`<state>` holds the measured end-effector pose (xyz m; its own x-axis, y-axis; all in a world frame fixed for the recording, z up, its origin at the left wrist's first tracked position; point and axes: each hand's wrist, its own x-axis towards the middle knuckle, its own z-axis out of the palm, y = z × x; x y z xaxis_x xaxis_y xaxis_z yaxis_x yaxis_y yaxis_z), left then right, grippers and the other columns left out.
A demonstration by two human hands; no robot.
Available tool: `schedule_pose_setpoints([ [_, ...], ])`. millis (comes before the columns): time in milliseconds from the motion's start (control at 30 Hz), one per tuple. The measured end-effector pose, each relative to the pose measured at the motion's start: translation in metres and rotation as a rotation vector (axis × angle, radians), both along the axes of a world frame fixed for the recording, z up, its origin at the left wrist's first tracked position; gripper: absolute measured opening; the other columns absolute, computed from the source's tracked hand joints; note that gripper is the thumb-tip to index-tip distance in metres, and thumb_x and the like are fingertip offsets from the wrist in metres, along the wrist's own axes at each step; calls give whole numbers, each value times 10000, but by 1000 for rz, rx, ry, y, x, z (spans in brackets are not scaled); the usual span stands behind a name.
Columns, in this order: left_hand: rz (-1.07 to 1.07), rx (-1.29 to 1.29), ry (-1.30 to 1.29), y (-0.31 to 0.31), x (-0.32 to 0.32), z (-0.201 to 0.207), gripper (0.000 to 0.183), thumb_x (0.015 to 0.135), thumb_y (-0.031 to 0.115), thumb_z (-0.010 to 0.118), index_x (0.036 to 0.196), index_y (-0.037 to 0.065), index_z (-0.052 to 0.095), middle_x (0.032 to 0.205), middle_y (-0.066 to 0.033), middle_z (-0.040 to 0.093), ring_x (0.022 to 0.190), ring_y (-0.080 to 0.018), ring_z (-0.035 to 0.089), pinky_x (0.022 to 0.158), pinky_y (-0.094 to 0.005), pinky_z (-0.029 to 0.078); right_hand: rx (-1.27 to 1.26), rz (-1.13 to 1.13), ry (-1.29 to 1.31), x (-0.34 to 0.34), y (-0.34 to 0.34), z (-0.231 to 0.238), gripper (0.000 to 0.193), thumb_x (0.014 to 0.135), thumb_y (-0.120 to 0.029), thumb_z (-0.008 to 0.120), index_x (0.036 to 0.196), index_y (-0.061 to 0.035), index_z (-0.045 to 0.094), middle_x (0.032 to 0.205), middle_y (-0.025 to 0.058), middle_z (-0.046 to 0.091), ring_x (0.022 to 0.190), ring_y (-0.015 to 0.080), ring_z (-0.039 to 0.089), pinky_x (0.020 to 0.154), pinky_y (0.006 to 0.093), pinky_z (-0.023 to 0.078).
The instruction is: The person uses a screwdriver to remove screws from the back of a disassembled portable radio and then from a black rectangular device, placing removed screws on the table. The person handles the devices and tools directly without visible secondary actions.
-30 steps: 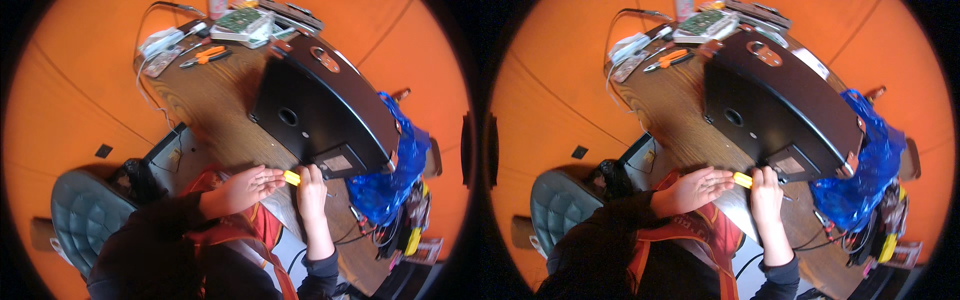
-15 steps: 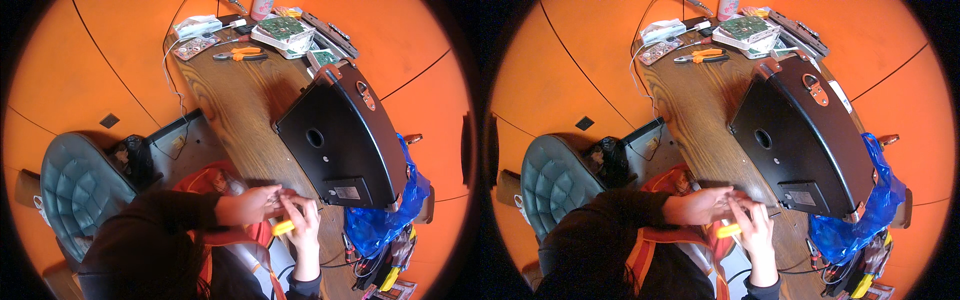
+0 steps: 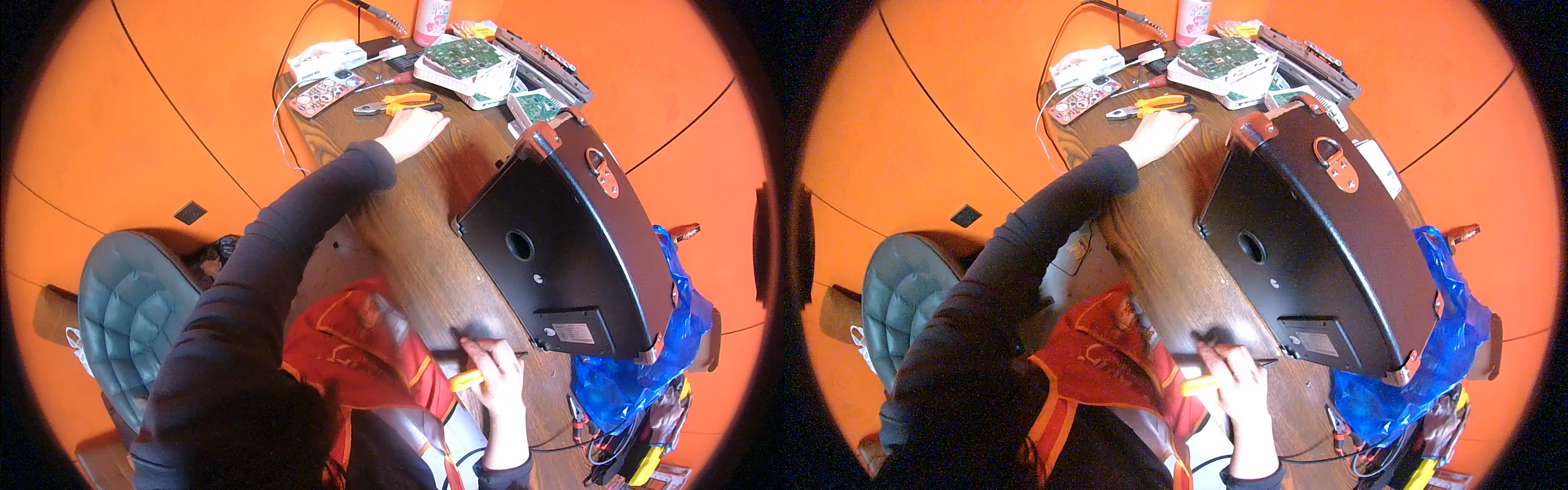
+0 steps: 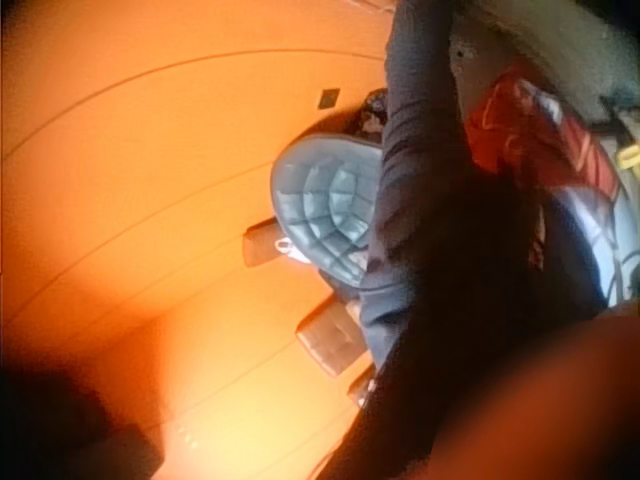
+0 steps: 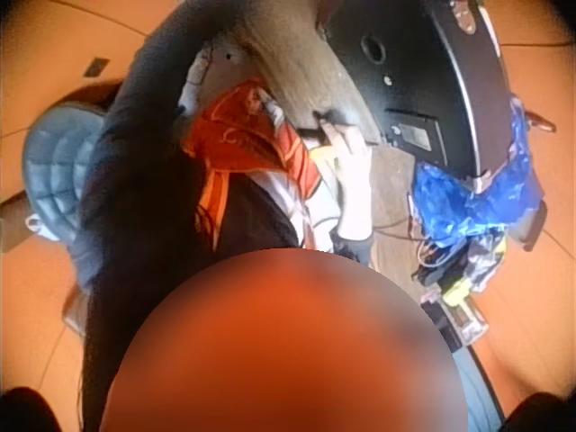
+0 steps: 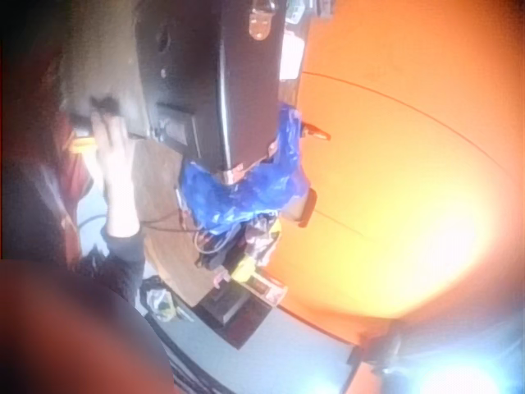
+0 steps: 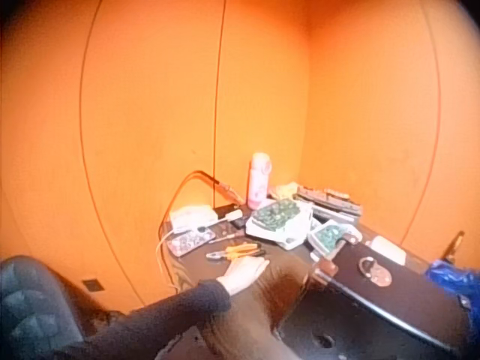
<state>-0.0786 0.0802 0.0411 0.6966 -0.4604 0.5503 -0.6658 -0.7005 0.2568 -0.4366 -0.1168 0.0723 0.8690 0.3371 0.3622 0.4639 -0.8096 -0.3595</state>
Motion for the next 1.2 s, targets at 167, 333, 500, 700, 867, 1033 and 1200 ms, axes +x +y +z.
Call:
schedule_pose_setpoints([
  [167,90,123,-5,-10,27,-10,346,919,319,442,751,64,605,695,-148,621,669,-325,614,611,-444,468,-87,43,15,4,6,-1,327,662,-135,611,983,-107,665,864,20,561,737,158,577,535,260,492],
  [333,84,164,2,-9,33,-9,348,918,326,436,768,68,615,703,-145,626,670,-324,616,617,-438,475,-46,69,53,7,10,1,314,650,-188,659,954,-111,686,852,16,582,721,164,587,497,259,474],
  [500,-7,133,117,0,35,-6,357,922,336,421,821,60,624,747,-153,629,726,-332,613,665,-437,473,-77,74,75,5,11,6,288,680,-122,591,955,-90,671,868,11,560,739,131,567,558,242,505],
  [700,-114,86,161,10,36,-3,375,926,355,411,839,55,619,763,-164,624,752,-335,604,694,-431,462,-55,80,79,6,10,5,292,684,-126,585,962,-87,669,863,15,556,743,136,570,549,245,504],
  [867,-109,60,143,19,40,-2,390,929,366,405,839,51,617,740,-169,613,741,-337,600,687,-428,457,-48,83,85,5,9,4,297,688,-125,580,970,-85,665,861,19,553,753,141,573,555,247,505],
  [1033,-89,81,146,18,42,-5,380,927,360,413,849,50,619,755,-173,615,750,-335,601,692,-420,457,-48,86,88,5,9,4,286,689,-123,580,958,-85,668,861,18,556,750,141,571,554,246,502],
  [1200,-151,68,-14,12,44,-13,273,918,260,457,914,19,585,849,-179,602,793,-331,592,699,-407,458,5,76,70,7,9,1,309,638,-162,645,937,-96,685,837,18,588,709,169,581,507,270,471],
])
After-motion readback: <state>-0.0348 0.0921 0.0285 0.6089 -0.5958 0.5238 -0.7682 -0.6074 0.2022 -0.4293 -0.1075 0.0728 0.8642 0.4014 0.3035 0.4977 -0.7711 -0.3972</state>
